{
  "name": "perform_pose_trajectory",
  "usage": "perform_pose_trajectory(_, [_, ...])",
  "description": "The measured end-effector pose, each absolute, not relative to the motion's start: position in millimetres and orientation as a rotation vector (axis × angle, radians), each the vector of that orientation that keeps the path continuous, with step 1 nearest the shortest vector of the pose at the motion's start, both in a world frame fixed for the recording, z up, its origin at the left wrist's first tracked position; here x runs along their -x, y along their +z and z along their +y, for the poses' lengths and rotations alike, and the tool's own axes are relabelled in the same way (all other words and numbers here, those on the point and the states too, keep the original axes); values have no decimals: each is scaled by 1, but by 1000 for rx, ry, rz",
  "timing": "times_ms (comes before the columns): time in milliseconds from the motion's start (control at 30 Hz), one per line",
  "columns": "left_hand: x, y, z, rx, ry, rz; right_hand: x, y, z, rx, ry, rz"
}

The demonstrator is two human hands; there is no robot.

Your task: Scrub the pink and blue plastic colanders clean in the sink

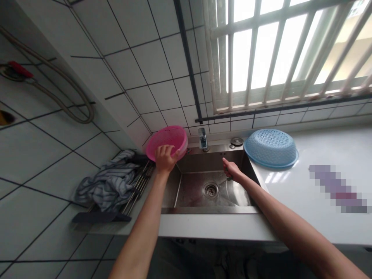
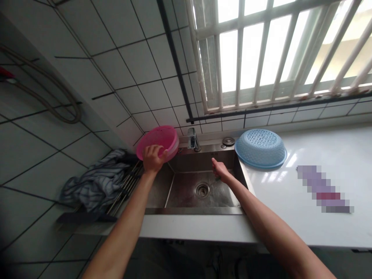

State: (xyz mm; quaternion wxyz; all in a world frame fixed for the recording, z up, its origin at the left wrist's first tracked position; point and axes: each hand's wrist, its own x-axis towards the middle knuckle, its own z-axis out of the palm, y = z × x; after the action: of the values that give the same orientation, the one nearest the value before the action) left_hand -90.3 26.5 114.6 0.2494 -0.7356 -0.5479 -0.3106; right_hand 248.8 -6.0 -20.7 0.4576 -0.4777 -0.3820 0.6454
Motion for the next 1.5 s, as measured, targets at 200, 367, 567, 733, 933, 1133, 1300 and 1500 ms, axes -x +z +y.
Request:
perform_pose_trajectory(200, [14, 89, -7, 2159, -1140, -1406, -242, -12, -7, 1153, 1458, -1027])
perform_pose_trajectory(367, [-5, 33, -8, 2274, -1149, -1559, -241, -9, -10, 1225, 1359, -1114])
perform_pose_trajectory(567, [9, 12, -3, 2258, -1148, -1831, -238, -15, -5, 1348, 1176, -1211])
perform_pose_trajectory(733, [9, 12, -5, 2265, -1024, -2101, -243, -19, -14, 1498, 1102, -1620])
perform_pose_trajectory(933, [7, 11, -7, 2315, -959, -2190, -239, 8, -30, 1503, 534, -1861])
perform_pose_trajectory(1133, [10, 9, -5, 2352, -1042, -2182, -263, 19, -45, 1625, 522, -2177])
perform_pose_trajectory(1300, [9, 8, -3, 2402, -1103, -2142, -327, 30, -54, 1956, 149, -1956])
perform_pose_trajectory(1500, [7, 8, -3, 2429, -1119, -2127, -379, 34, -62, 2254, -69, -1762])
